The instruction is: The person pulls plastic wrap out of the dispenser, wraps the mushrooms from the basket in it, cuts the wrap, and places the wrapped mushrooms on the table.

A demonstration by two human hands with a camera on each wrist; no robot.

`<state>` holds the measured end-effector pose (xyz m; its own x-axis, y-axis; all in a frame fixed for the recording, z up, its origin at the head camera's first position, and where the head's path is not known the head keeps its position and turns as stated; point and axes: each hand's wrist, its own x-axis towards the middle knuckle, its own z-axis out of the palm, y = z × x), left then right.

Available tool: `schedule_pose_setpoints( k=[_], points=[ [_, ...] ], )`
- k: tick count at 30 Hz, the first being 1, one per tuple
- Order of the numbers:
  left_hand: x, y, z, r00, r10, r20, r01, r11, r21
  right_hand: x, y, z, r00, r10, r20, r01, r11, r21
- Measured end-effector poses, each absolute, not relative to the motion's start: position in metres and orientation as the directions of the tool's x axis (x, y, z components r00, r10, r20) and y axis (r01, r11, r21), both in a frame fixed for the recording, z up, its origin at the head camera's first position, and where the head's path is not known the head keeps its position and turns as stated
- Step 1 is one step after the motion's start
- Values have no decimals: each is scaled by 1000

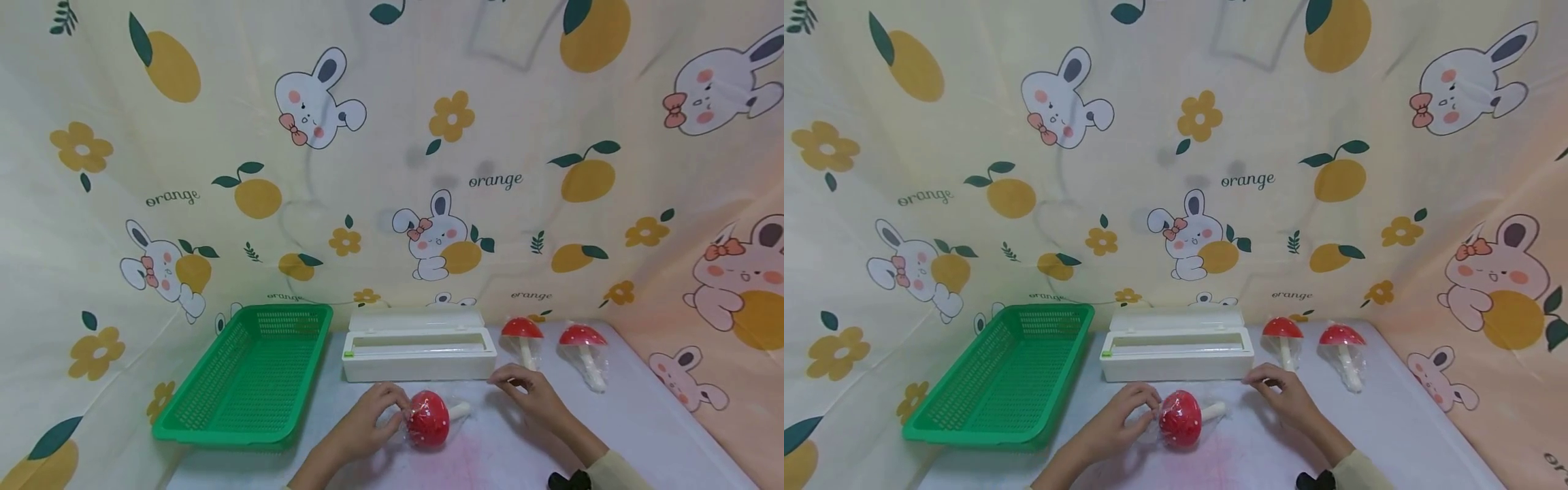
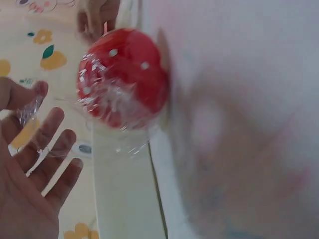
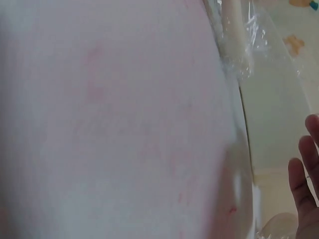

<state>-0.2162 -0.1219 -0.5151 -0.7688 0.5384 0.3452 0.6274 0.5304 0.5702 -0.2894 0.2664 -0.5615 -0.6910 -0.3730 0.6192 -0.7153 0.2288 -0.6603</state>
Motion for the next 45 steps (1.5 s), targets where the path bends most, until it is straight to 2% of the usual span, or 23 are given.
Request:
schedule_pose_setpoints(
  k=[6,11,15,19,22,26,30,35,37,39,42,45],
  points=[
    [-208,-116,-524,-670,644,370,740,539,403,-289,274,-565,-777,-374,506,-618,306,-724],
    [-203,-114,-527,-630,693,350,775,527,350,-289,277,-565,-853,-375,362,-501,396,-770],
    [-201,-110,-526,-665,678,315,746,577,333,-292,276,-564,-889,-407,210,-399,464,-791],
    [-200,-100,-523,-766,587,263,642,676,361,-293,273,-561,-897,-425,120,-356,535,-766],
    [-200,-94,-523,-812,521,264,584,718,379,-292,268,-555,-918,-383,103,-327,584,-743],
    [-202,-90,-525,-808,493,323,587,724,363,-284,249,-545,-951,-262,164,-303,695,-652],
    [-204,-87,-528,-801,476,363,591,727,350,-276,230,-540,-917,-258,303,-380,796,-471],
    [-206,-84,-527,-852,420,311,520,747,414,-274,220,-544,-807,-445,388,-581,719,-382],
    [-208,-84,-526,-868,402,293,496,743,449,-274,219,-546,-752,-546,368,-659,635,-403],
    [-210,-84,-527,-879,382,287,477,739,477,-274,218,-548,-720,-622,307,-684,563,-464],
    [-213,-84,-529,-887,364,284,461,735,498,-274,219,-550,-725,-664,184,-627,527,-573],
    [-214,-85,-530,-895,357,265,445,745,496,-275,218,-553,-737,-668,106,-582,548,-601]
  ],
)
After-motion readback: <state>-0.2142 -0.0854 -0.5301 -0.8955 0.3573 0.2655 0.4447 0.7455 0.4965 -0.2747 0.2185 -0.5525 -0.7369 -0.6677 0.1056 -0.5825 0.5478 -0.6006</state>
